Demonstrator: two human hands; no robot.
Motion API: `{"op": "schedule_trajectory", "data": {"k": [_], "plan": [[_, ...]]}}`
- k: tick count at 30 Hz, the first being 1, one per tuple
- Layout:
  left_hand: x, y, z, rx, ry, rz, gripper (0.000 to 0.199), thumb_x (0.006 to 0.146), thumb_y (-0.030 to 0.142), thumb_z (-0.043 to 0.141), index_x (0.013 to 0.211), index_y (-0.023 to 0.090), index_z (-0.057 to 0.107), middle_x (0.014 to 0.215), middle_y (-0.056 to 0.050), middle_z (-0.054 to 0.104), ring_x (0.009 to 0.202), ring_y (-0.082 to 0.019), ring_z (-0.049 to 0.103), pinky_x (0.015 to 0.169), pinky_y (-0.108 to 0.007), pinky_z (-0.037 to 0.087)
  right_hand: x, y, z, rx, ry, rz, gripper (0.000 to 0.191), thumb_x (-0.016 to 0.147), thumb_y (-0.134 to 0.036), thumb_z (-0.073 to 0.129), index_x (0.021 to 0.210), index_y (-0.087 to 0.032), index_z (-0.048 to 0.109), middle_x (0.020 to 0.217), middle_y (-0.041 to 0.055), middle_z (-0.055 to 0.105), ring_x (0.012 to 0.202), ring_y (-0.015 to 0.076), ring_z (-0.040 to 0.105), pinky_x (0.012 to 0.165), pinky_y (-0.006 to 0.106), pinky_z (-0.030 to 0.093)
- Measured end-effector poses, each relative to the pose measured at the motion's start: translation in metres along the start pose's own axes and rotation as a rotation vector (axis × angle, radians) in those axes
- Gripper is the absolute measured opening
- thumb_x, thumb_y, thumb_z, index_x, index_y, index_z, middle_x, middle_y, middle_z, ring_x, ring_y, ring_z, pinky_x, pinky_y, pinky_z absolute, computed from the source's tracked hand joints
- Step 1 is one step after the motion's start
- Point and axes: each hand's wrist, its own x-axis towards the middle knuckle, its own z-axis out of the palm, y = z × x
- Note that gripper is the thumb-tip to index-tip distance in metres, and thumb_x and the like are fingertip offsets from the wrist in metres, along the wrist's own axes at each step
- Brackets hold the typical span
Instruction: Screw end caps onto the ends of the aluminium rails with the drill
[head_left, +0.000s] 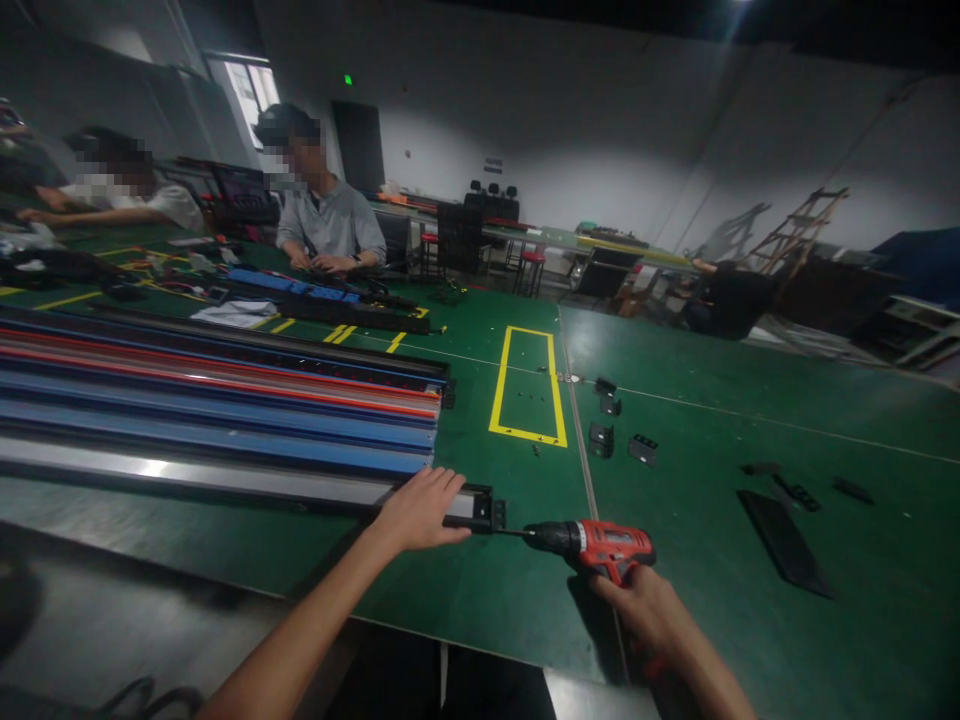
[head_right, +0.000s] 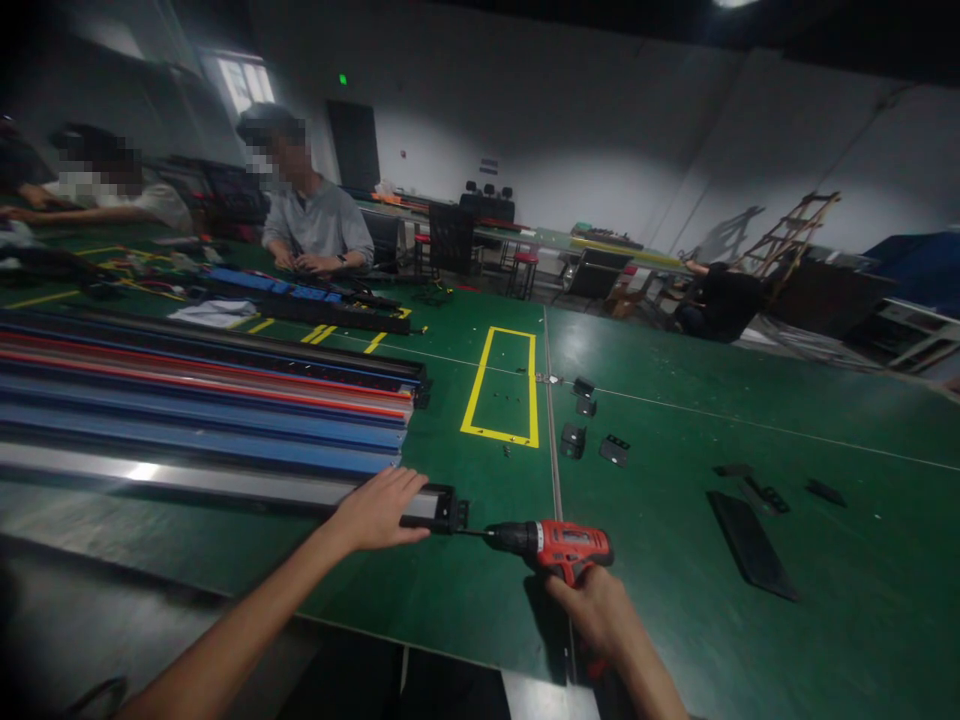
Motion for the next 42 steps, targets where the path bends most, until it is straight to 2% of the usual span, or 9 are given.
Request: {"op": "schedule_trajectory", "data": {"k": [5, 16, 27, 36, 42], "plan": [[0.0000, 0.0003, -0.0007, -0.013, -0.011, -0.006, 0.066, 0.087, 0.062, 0.066, 0.131, 0.013, 0.058, 0.126, -0.016, 0.067, 0.117, -0.035, 0.061, 0.107, -0.052, 0.044, 0.0026, 0.0050, 0.0020, 0.015, 0.005, -0.015, 0.030, 0.084, -0.047, 0.060, 0.076, -0.019, 0.065, 0.071, 0.0048, 0.072, 0.068, 0.0202, 0.066, 0.063, 0.029, 0.045], [-0.0008, 0.0001, 0.0023, -0.016, 0.011, -0.011, 0.066, 0.087, 0.064, 0.065, 0.130, 0.014, 0.060, 0.125, -0.016, 0.067, 0.116, -0.036, 0.062, 0.107, -0.053, 0.046, 0.0014, 0.0052, 0.0035, 0.033, 0.027, 0.001, 0.035, 0.079, -0.053, 0.061, 0.070, -0.019, 0.063, 0.065, 0.0057, 0.069, 0.062, 0.0199, 0.061, 0.060, 0.031, 0.044], [-0.0017, 0.0004, 0.0016, -0.039, -0.002, -0.035, 0.067, 0.086, 0.062, 0.067, 0.132, 0.014, 0.059, 0.127, -0.016, 0.067, 0.119, -0.035, 0.062, 0.110, -0.053, 0.044, 0.0029, 0.0053, 0.0032, 0.068, 0.004, 0.038, 0.036, 0.078, -0.054, 0.063, 0.076, -0.018, 0.068, 0.074, 0.0069, 0.074, 0.070, 0.0223, 0.067, 0.064, 0.031, 0.046], [-0.0011, 0.0020, -0.0004, -0.054, 0.030, -0.026, 0.067, 0.087, 0.064, 0.064, 0.129, 0.013, 0.061, 0.118, -0.016, 0.069, 0.112, -0.035, 0.064, 0.105, -0.054, 0.048, 0.0024, 0.0055, 0.0022, 0.048, -0.005, 0.023, 0.039, 0.081, -0.058, 0.059, 0.074, -0.020, 0.065, 0.072, 0.0073, 0.072, 0.068, 0.0233, 0.067, 0.063, 0.033, 0.049], [-0.0010, 0.0003, 0.0030, -0.056, 0.037, -0.033, 0.068, 0.086, 0.065, 0.064, 0.131, 0.014, 0.061, 0.121, -0.016, 0.068, 0.114, -0.035, 0.064, 0.106, -0.053, 0.047, 0.0021, 0.0047, 0.0024, 0.016, -0.004, 0.045, 0.040, 0.082, -0.058, 0.059, 0.073, -0.020, 0.066, 0.071, 0.0074, 0.072, 0.069, 0.0232, 0.067, 0.065, 0.033, 0.048]]}}
